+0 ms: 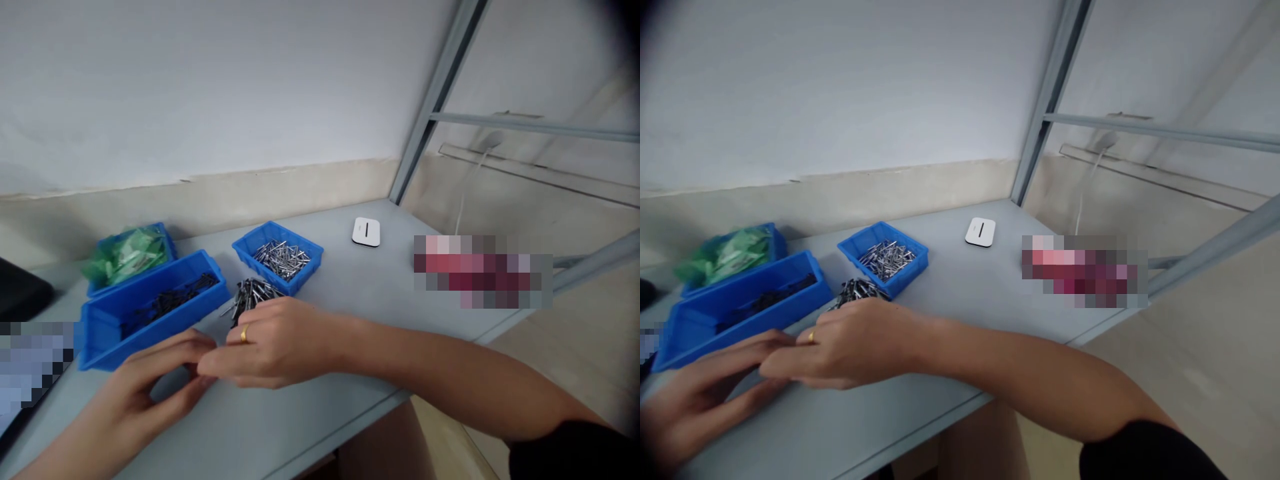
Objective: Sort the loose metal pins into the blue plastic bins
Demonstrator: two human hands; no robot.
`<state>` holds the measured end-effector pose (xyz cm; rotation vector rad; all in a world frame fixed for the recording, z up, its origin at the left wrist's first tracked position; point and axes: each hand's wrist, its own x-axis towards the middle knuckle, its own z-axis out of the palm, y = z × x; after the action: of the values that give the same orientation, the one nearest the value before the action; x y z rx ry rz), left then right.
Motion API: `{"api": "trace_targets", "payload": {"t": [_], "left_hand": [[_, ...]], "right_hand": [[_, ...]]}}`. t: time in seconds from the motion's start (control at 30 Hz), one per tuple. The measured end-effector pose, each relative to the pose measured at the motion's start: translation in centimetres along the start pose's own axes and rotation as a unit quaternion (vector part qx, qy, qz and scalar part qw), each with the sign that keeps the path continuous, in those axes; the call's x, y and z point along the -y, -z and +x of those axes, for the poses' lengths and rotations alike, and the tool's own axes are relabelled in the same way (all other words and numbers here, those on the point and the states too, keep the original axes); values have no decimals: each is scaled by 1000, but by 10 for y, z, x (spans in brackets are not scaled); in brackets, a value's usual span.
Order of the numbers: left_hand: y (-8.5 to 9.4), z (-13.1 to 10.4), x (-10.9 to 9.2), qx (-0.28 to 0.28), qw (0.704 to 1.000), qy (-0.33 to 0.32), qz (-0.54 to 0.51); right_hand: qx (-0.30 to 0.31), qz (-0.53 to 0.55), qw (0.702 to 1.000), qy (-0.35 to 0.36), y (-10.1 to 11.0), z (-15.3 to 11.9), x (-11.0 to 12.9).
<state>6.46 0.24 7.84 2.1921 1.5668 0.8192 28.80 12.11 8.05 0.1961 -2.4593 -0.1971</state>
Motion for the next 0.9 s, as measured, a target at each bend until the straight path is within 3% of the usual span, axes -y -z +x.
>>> {"api": "trace_targets", "payload": {"t": [0.23, 0.43, 0.7, 0.9], "left_hand": [[2, -4, -2, 23, 991, 93, -94], [1, -2, -2, 38, 989, 76, -119], [-1, 1, 6, 29, 966, 131, -221], [4, 11, 25, 113, 958, 120, -234]], "right_hand": [[-34, -32, 999, 13, 1, -1, 2], [-6, -26, 999, 22, 6, 1, 2], [-82, -45, 995, 38, -8, 3, 2], [-174, -76, 982, 24, -12, 5, 1]]}}
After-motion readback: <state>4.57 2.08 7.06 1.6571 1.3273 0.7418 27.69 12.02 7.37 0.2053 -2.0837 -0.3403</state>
